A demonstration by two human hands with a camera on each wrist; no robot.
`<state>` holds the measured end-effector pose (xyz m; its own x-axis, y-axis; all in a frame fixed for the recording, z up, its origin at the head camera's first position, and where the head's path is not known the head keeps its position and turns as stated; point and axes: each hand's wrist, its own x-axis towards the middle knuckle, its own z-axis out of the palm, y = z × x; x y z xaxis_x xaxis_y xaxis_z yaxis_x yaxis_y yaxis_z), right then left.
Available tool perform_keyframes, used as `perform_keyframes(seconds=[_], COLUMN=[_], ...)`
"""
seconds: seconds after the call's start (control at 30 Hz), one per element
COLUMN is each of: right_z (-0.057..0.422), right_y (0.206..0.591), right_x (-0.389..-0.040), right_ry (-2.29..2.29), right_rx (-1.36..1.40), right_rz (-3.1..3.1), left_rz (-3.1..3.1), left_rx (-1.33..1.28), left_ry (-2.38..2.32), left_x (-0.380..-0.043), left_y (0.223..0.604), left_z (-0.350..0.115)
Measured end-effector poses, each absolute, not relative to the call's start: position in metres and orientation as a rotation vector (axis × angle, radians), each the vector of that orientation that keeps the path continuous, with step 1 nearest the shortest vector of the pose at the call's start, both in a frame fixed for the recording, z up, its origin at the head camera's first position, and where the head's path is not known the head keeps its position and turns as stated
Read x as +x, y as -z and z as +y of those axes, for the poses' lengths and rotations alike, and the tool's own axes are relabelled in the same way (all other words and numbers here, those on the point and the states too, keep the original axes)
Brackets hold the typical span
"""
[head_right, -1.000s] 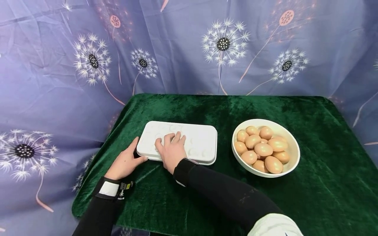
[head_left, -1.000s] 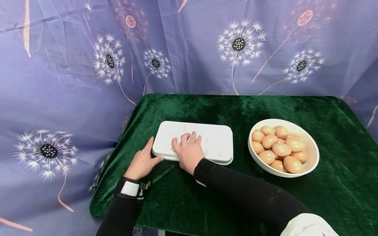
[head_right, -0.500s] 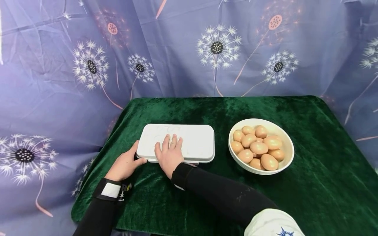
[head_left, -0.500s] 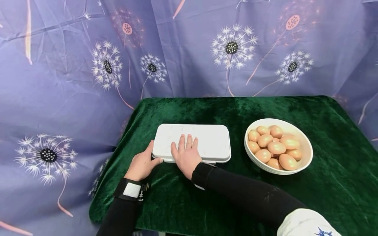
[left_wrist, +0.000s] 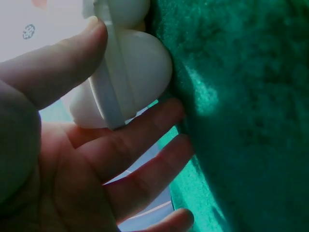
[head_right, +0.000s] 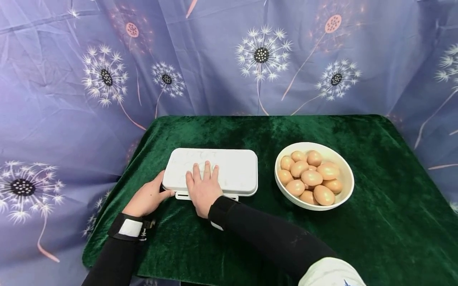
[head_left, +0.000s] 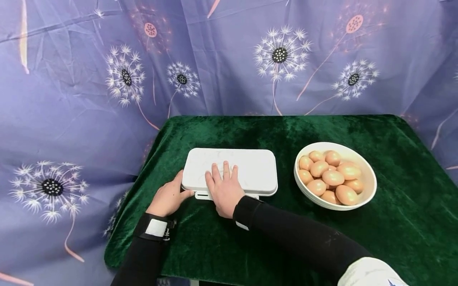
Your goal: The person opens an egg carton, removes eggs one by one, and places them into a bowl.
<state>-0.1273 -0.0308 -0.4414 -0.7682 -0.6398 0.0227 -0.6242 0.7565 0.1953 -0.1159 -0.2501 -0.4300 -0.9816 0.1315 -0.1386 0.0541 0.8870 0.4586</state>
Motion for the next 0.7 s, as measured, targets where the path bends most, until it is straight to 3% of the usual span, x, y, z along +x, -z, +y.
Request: perform_keyframes(seconds=[0.37,0.7], right_z=[0.038,0.083], right_y=[0.432,0.433], right_x=[-0.124,-0.118], right_ry=[-0.185,-0.19], right_rx=[1.206,1.148], right_rz=[-2.777,-2.752], left_rz=[2.834,2.817], left_rx=[0.174,0.154], left_ry=[-0.841,-0.904], left_x=[-0.113,-0.11], left_y=[0.441,0.436], left_z=[-0.249,-0.263])
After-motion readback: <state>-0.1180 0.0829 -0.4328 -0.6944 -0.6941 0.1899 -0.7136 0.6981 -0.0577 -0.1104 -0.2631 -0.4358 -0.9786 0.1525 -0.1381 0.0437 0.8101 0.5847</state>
